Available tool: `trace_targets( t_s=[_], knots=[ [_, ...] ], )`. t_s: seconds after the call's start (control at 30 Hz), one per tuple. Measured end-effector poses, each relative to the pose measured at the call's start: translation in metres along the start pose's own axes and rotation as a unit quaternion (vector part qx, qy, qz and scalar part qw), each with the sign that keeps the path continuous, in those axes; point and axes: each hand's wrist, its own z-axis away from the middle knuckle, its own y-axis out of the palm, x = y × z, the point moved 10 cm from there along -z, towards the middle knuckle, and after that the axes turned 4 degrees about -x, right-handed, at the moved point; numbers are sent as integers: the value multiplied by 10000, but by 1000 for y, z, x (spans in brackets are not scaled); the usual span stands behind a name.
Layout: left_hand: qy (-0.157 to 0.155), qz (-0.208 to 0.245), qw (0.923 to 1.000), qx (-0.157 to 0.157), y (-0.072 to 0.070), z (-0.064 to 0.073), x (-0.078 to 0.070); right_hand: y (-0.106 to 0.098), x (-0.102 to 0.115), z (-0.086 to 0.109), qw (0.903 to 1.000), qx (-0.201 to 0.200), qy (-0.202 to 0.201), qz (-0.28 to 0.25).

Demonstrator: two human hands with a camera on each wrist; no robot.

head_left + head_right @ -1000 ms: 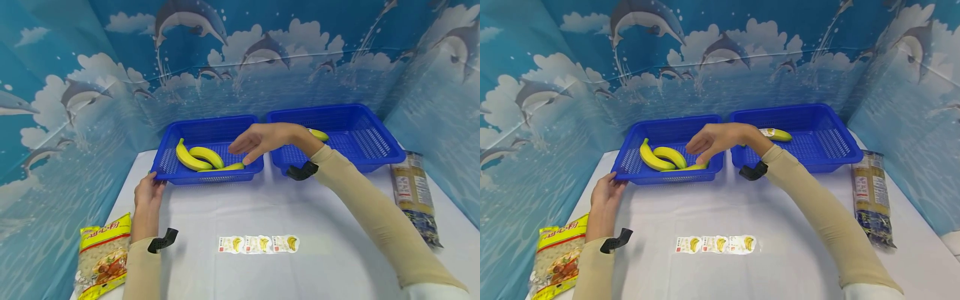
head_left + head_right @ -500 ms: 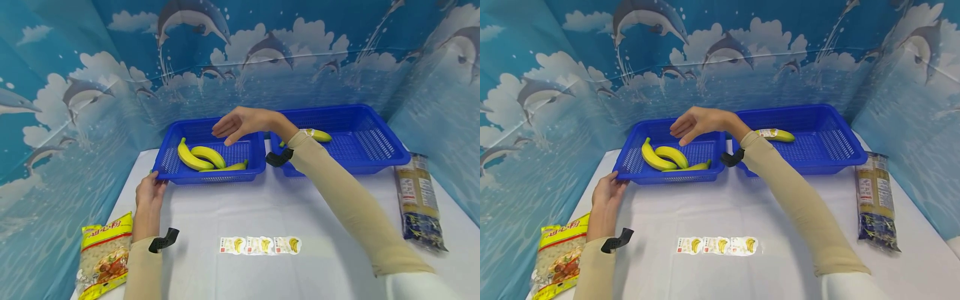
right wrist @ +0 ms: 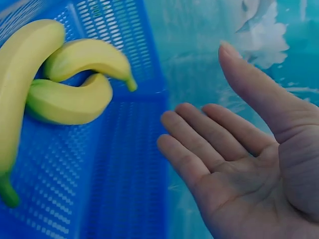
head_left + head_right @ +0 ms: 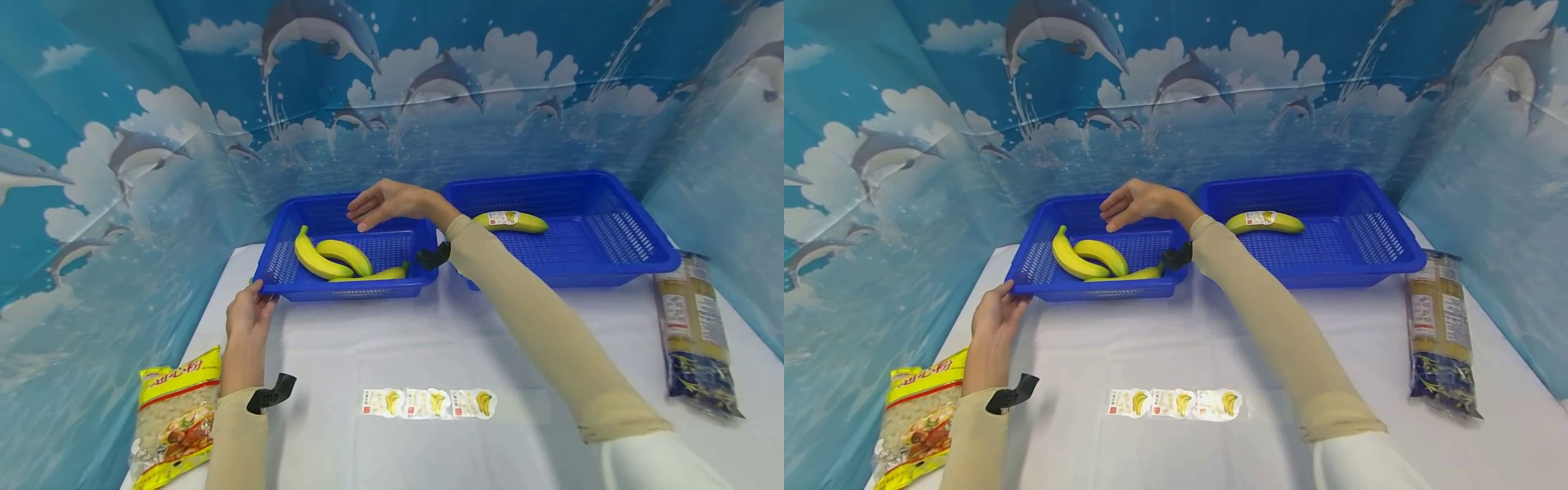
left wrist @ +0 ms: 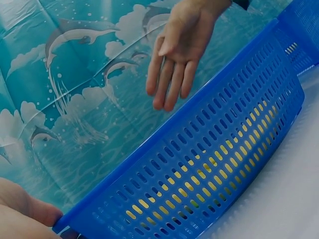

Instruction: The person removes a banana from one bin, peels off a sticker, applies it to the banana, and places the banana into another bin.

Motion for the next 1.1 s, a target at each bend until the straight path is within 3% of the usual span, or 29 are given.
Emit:
trace_targets(
  t_s=[0.37, 0.57, 0.8, 1.1],
  knots=[
    [64, -73, 9999, 85, -1, 0, 0, -4, -47, -25, 9973, -519, 486, -194],
    [49, -108, 9998, 131, 1, -1, 2, -3, -67, -30, 9950, -585, 805, 72],
    [129, -133, 9998, 97, 1, -2, 0, -5, -73, -37, 9932, -659, 912, 291],
    [98, -121, 9998, 102, 0, -3, -1, 5, -76, -45, 9898, -437, 1081, 823]
  ],
)
